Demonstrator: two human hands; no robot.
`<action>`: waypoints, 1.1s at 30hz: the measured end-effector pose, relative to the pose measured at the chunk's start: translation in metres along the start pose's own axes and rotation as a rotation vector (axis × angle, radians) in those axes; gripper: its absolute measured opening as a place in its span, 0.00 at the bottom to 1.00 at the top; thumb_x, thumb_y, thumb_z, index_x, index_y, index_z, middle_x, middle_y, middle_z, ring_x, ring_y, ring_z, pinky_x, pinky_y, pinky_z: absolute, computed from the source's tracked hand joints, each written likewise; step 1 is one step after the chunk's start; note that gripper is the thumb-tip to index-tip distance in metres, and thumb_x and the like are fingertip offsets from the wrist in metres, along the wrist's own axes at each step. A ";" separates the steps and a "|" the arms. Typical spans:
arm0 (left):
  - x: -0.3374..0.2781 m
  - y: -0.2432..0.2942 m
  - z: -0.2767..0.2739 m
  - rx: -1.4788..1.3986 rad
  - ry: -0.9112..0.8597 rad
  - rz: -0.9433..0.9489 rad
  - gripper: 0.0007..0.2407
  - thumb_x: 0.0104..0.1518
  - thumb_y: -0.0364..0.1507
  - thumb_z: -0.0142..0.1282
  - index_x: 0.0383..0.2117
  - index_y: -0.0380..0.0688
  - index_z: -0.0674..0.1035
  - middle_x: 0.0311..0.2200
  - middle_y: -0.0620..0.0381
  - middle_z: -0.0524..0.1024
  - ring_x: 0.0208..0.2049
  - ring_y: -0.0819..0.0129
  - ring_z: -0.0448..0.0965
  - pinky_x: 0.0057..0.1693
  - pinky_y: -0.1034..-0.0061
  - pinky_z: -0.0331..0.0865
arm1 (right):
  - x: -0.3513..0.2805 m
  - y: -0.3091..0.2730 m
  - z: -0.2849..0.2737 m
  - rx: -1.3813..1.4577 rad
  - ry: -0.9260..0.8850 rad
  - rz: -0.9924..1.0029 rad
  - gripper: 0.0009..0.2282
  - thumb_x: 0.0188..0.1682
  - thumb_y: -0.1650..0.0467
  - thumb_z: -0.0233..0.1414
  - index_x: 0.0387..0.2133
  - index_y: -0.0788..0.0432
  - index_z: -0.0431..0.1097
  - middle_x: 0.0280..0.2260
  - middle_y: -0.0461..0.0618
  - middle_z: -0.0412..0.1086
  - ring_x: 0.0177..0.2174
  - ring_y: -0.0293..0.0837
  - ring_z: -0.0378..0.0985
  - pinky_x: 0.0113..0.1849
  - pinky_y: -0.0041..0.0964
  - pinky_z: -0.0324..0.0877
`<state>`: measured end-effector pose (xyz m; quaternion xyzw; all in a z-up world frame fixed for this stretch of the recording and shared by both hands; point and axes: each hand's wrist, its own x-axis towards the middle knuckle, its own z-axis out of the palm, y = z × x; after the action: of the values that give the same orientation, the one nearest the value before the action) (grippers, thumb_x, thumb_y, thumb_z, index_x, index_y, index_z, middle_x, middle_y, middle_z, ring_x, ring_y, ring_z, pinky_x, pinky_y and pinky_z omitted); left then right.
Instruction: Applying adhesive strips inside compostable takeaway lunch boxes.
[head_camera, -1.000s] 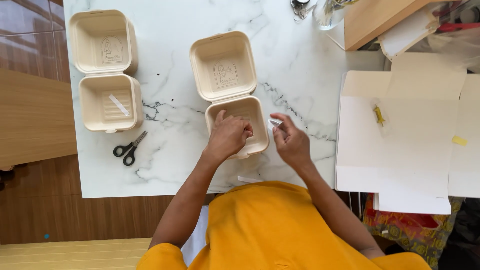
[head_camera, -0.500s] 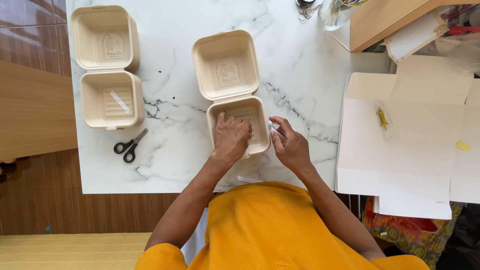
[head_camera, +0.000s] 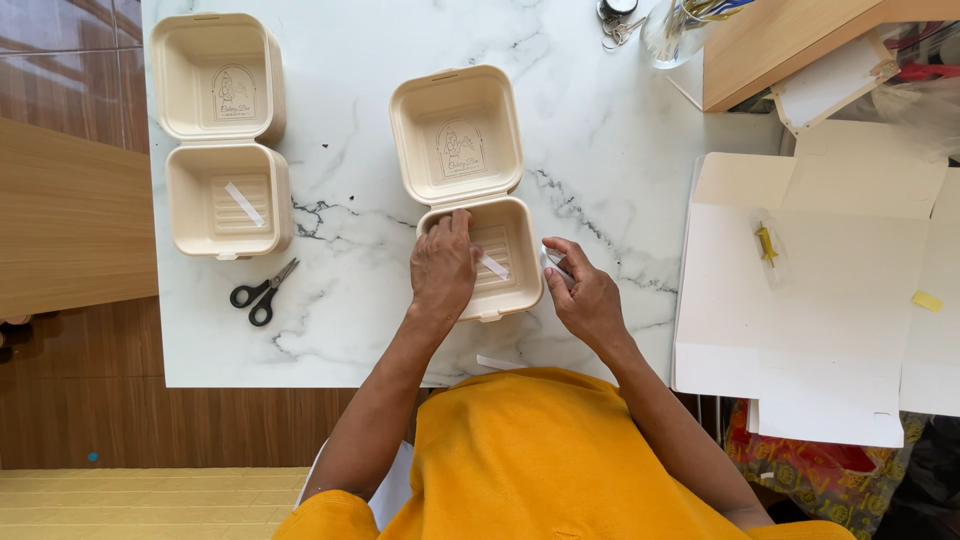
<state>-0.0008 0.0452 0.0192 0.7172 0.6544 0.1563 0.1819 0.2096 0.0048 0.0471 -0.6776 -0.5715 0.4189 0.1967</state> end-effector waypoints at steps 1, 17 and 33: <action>-0.001 -0.004 0.003 -0.001 -0.002 0.001 0.17 0.48 0.26 0.66 0.43 0.42 0.74 0.33 0.50 0.80 0.37 0.57 0.80 0.47 0.63 0.70 | 0.000 0.001 0.000 0.000 0.001 0.002 0.17 0.53 0.68 0.52 0.57 0.46 0.66 0.28 0.50 0.76 0.26 0.46 0.79 0.33 0.40 0.73; -0.061 0.015 0.004 0.095 -0.083 0.168 0.50 0.46 0.64 0.46 0.67 0.29 0.59 0.69 0.39 0.56 0.72 0.55 0.43 0.72 0.56 0.31 | 0.007 0.012 0.006 0.352 0.026 -0.053 0.21 0.55 0.74 0.50 0.62 0.56 0.60 0.26 0.45 0.74 0.29 0.32 0.74 0.35 0.29 0.70; -0.066 0.013 0.001 0.077 -0.095 0.448 0.21 0.49 0.43 0.64 0.47 0.47 0.82 0.66 0.49 0.64 0.70 0.57 0.55 0.72 0.54 0.46 | 0.005 0.019 0.002 0.470 0.075 -0.116 0.21 0.56 0.75 0.49 0.63 0.60 0.58 0.24 0.42 0.71 0.28 0.30 0.71 0.31 0.25 0.65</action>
<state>0.0046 -0.0220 0.0248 0.8576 0.4749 0.1336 0.1456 0.2200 0.0040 0.0302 -0.5943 -0.4888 0.5029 0.3937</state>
